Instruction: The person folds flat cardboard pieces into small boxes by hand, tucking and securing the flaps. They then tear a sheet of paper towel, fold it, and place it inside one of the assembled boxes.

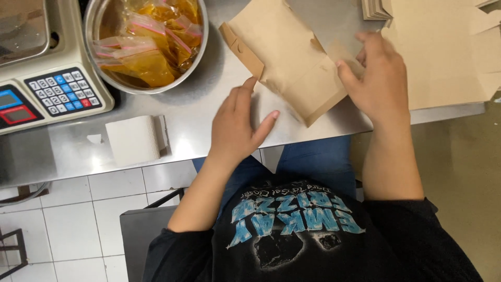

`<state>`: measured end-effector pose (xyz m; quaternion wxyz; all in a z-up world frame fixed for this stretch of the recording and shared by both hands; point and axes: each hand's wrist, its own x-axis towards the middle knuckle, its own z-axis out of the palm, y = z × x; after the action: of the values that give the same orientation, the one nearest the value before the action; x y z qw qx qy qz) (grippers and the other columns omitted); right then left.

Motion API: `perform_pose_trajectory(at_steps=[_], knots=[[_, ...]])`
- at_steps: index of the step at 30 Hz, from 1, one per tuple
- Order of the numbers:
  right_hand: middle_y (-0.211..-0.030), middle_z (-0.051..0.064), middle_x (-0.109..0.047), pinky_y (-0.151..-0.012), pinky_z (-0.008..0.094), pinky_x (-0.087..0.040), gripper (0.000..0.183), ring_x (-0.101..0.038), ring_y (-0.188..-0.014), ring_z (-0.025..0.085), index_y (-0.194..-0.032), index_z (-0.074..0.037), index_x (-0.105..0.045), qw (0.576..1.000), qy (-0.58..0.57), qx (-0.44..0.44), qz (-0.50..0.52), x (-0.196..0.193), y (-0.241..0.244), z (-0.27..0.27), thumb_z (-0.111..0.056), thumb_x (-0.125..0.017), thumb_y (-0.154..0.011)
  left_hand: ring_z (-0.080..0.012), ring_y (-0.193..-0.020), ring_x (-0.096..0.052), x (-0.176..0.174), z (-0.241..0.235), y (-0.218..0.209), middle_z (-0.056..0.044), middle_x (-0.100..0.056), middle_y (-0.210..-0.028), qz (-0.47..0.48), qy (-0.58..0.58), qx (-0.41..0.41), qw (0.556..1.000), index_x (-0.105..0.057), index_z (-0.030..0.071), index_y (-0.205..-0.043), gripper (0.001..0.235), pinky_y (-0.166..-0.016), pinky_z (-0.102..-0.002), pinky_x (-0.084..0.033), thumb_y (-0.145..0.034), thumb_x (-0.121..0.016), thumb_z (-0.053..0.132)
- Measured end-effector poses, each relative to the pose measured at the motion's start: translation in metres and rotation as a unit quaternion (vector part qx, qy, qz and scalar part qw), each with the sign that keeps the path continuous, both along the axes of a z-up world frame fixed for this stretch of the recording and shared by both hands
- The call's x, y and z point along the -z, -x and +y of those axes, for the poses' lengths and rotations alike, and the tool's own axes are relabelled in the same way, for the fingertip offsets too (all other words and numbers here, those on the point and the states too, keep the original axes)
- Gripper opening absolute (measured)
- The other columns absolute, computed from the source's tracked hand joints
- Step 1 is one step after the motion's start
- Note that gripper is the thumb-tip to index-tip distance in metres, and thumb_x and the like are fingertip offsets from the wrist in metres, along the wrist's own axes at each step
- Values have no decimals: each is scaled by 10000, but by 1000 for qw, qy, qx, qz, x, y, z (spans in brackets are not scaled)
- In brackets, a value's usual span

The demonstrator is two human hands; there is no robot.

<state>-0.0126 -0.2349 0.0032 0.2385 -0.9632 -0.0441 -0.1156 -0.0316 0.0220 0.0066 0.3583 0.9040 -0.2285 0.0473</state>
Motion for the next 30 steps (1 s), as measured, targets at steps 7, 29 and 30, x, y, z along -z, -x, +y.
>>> perform_pose_trajectory(at_steps=[7, 29, 30], knots=[[-712, 240, -594, -590, 553, -435, 422, -589, -691, 462, -1207, 40, -465, 992, -42, -45, 109, -17, 18, 49, -41, -525, -797, -362, -754, -641, -2, 1, -7, -249, -577, -990, 124, 77, -33, 989, -299, -6, -1304, 615, -623, -442, -510, -825, -566, 273], [-1268, 105, -511, -757, 358, -423, 469, -545, -851, 234, -1061, -88, -649, 952, -14, -289, 102, 1, -58, 16, 130, -394, -733, -391, -659, -535, 8, 15, -38, -201, -579, -753, 76, 7, -14, 997, -421, 78, -1187, 391, -586, -397, -398, -801, -386, 25], [-1284, 95, -488, -839, 363, -404, 392, -520, -1055, 272, -1060, -94, -645, 949, -14, -298, 100, 5, -59, 17, 88, -428, -789, -377, -595, -509, 7, 15, -39, -188, -550, -674, 77, -11, -12, 997, -421, 86, -1189, 381, -549, -390, -378, -814, -381, 34]])
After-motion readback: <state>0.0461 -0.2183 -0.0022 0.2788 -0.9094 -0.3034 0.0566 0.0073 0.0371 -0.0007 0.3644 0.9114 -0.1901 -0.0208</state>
